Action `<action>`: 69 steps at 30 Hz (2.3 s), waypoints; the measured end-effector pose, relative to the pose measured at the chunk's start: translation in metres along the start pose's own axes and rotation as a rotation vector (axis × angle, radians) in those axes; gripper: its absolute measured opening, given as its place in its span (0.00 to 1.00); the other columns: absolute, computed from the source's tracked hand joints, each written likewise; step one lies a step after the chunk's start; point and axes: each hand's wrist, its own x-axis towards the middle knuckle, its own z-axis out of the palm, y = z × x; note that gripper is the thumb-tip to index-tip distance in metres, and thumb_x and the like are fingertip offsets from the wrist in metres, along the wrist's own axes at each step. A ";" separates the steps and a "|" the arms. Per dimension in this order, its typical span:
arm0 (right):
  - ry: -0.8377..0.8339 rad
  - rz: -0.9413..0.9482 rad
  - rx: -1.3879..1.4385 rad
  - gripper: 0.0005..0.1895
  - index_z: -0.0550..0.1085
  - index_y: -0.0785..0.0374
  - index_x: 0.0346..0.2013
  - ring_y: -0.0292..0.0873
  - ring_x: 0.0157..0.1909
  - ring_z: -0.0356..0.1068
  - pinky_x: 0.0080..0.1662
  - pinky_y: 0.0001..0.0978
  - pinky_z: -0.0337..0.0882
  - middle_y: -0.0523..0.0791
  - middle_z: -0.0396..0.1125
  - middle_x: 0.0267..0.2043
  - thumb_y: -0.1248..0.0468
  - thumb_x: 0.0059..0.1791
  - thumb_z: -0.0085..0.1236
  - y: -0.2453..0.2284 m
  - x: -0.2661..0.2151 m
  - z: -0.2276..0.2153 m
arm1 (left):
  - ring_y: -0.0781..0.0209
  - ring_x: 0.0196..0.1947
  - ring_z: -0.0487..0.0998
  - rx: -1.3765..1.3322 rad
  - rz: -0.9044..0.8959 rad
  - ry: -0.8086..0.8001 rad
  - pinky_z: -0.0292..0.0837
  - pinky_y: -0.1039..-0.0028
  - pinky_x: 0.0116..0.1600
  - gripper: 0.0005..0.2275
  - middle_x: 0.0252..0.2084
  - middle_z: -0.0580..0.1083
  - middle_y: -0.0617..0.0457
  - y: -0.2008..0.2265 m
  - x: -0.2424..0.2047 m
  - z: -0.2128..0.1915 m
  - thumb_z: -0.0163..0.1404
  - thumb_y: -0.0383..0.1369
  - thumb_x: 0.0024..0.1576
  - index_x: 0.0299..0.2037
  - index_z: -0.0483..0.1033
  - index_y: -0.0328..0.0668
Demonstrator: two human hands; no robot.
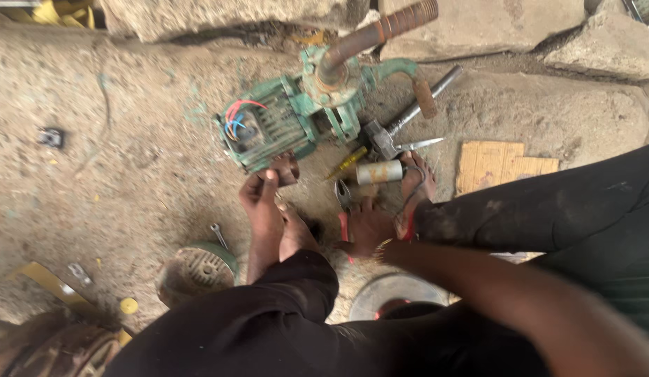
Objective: The person sits on the floor and uses pliers and a screwdriver to adjust and tighten components on a green electric motor. They wrap a cylindrical part with white tape and manipulate the exposed wires inside the motor's terminal box.
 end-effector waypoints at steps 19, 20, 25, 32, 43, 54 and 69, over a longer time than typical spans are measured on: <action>-0.364 -0.116 1.058 0.13 0.74 0.68 0.38 0.42 0.33 0.74 0.38 0.37 0.78 0.48 0.71 0.34 0.74 0.39 0.53 0.072 -0.011 -0.087 | 0.71 0.34 0.73 0.325 0.154 0.063 0.69 0.78 0.39 0.10 0.33 0.77 0.55 0.019 -0.014 0.014 0.52 0.31 0.66 0.39 0.80 0.29; -0.425 -0.138 1.108 0.14 0.73 0.69 0.39 0.43 0.39 0.75 0.41 0.36 0.79 0.50 0.71 0.39 0.74 0.39 0.52 0.071 -0.019 -0.108 | 0.71 0.34 0.74 0.361 0.217 0.074 0.70 0.78 0.39 0.10 0.34 0.76 0.55 0.017 -0.014 0.016 0.52 0.31 0.66 0.40 0.80 0.29; -0.615 -0.013 1.082 0.21 0.69 0.57 0.46 0.45 0.48 0.76 0.44 0.41 0.80 0.50 0.69 0.48 0.73 0.39 0.49 0.051 -0.013 -0.189 | 0.74 0.27 0.67 0.352 0.098 0.091 0.63 0.79 0.31 0.12 0.25 0.73 0.57 0.013 -0.012 0.013 0.53 0.31 0.66 0.31 0.77 0.31; -0.736 -0.051 0.866 0.14 0.71 0.64 0.39 0.43 0.45 0.77 0.47 0.38 0.79 0.47 0.69 0.48 0.72 0.39 0.49 0.029 0.027 -0.227 | 0.75 0.27 0.66 0.237 0.045 0.043 0.63 0.80 0.31 0.11 0.26 0.71 0.59 0.019 -0.015 0.015 0.51 0.31 0.67 0.31 0.73 0.33; -0.790 -0.025 0.730 0.05 0.68 0.65 0.32 0.40 0.37 0.77 0.33 0.39 0.79 0.49 0.71 0.43 0.69 0.41 0.51 0.021 0.054 -0.251 | 0.73 0.32 0.66 0.213 0.010 0.047 0.64 0.80 0.37 0.12 0.32 0.70 0.58 0.025 -0.017 0.017 0.51 0.30 0.67 0.31 0.73 0.32; -0.800 0.079 0.670 0.21 0.69 0.68 0.49 0.46 0.26 0.73 0.26 0.42 0.74 0.53 0.70 0.32 0.73 0.41 0.47 0.021 0.070 -0.254 | 0.73 0.33 0.67 0.210 0.008 0.035 0.65 0.79 0.38 0.12 0.32 0.70 0.58 0.025 -0.017 0.016 0.52 0.30 0.67 0.31 0.73 0.32; -0.733 -0.082 0.599 0.13 0.77 0.69 0.37 0.43 0.41 0.81 0.46 0.38 0.82 0.49 0.73 0.51 0.71 0.39 0.56 0.040 0.066 -0.250 | 0.75 0.31 0.66 0.191 -0.008 0.042 0.63 0.80 0.36 0.13 0.29 0.70 0.60 0.026 -0.016 0.020 0.49 0.31 0.68 0.30 0.72 0.34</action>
